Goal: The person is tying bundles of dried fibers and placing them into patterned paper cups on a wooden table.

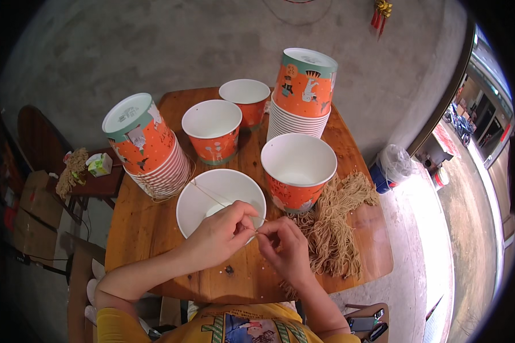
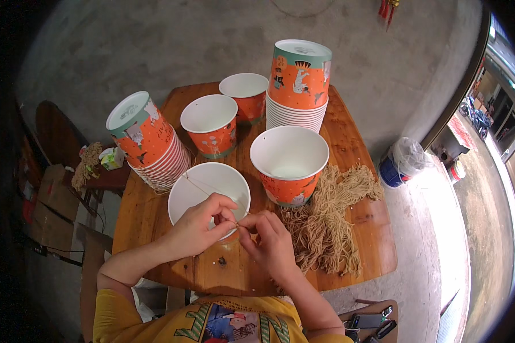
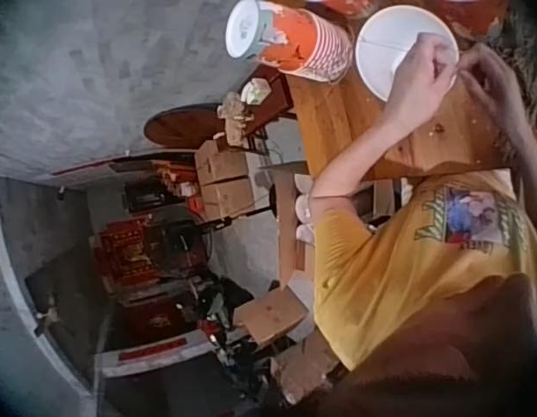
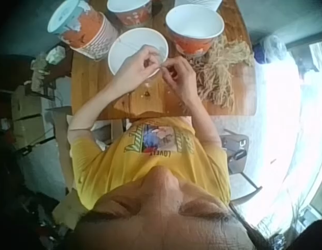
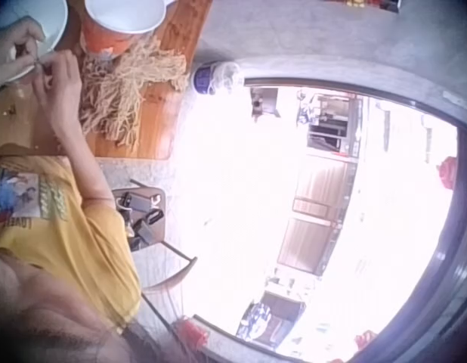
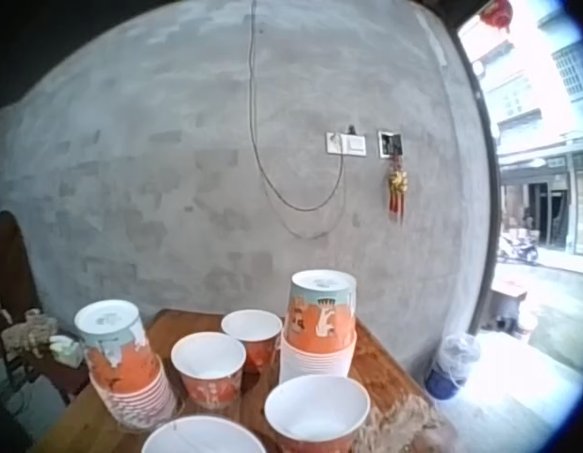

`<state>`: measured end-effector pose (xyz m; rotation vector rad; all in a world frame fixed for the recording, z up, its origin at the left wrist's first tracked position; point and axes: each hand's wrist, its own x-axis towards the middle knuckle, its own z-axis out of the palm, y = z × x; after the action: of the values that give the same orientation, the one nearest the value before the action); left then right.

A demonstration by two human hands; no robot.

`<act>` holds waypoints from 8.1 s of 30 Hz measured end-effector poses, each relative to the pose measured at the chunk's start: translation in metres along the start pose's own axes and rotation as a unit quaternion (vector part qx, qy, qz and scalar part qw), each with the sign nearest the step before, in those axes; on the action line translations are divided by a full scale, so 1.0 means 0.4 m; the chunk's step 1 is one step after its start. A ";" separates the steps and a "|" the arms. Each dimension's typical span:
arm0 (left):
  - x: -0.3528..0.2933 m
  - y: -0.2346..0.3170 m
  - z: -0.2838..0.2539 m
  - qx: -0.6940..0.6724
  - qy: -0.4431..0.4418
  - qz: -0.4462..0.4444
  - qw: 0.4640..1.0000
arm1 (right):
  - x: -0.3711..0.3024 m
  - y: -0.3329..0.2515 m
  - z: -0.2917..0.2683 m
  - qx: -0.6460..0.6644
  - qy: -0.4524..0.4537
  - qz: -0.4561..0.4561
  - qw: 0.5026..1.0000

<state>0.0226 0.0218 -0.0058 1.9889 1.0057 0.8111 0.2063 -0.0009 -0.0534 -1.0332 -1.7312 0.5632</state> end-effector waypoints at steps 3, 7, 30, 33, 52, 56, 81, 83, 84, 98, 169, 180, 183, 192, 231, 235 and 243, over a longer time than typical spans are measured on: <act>-0.002 0.001 -0.003 0.025 0.002 0.019 0.999 | 0.009 -0.005 -0.007 -0.024 -0.014 -0.021 0.999; 0.006 0.008 -0.010 0.032 -0.019 0.014 0.999 | 0.022 -0.001 -0.023 -0.094 -0.024 -0.086 0.992; 0.012 -0.018 -0.009 0.046 -0.065 -0.002 0.997 | -0.032 0.024 0.026 0.039 0.028 0.034 0.998; 0.003 -0.030 -0.013 0.144 -0.034 0.089 0.985 | -0.050 0.028 0.035 0.067 0.029 0.062 0.995; -0.006 -0.019 0.003 0.235 0.035 0.143 0.961 | -0.087 0.004 0.104 0.187 0.039 0.138 0.972; -0.014 -0.033 -0.010 0.273 0.023 0.167 0.947 | -0.102 -0.002 0.125 0.198 0.042 0.138 0.970; -0.166 -0.067 0.089 -0.534 0.101 -0.295 0.785 | -0.140 -0.028 0.096 -0.093 -0.057 -0.182 0.977; -0.164 -0.052 0.087 -0.540 0.100 -0.286 0.786 | -0.140 -0.030 0.091 -0.100 -0.051 -0.187 0.976; -0.165 -0.047 0.086 -0.546 0.100 -0.278 0.784 | -0.141 -0.031 0.089 -0.106 -0.046 -0.190 0.975; -0.139 -0.061 0.114 -0.588 0.135 -0.315 0.733 | -0.077 -0.026 0.035 -0.134 -0.156 -0.303 0.931; 0.029 -0.150 -0.723 0.027 0.374 0.215 0.902 | 0.575 -0.123 0.387 0.327 -0.145 -0.029 0.934; 0.033 -0.242 -0.722 0.014 0.352 0.156 0.923 | 0.529 -0.063 0.441 0.287 -0.139 -0.005 0.948; 0.028 -0.270 -0.712 0.015 0.350 0.148 0.925 | 0.518 -0.040 0.454 0.294 -0.149 -0.003 0.944; 0.022 -0.335 -0.690 0.010 0.317 0.141 0.938 | 0.471 -0.003 0.465 0.285 -0.164 0.039 0.944; -0.040 -0.578 -0.433 -0.271 0.438 0.117 0.849 | 0.413 0.010 0.574 0.062 -0.010 -0.070 0.996; -0.059 -0.609 -0.449 -0.223 0.467 0.111 0.848 | 0.422 -0.003 0.555 0.129 -0.070 -0.071 0.987; -0.115 -0.331 -0.219 0.131 0.518 0.192 0.823 | 0.131 0.051 0.252 -0.092 -0.203 -0.060 0.973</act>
<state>-0.1184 0.0660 -0.0798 1.9570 1.3376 2.2328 0.1148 0.0636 -0.0810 -0.9789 -2.2253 0.5727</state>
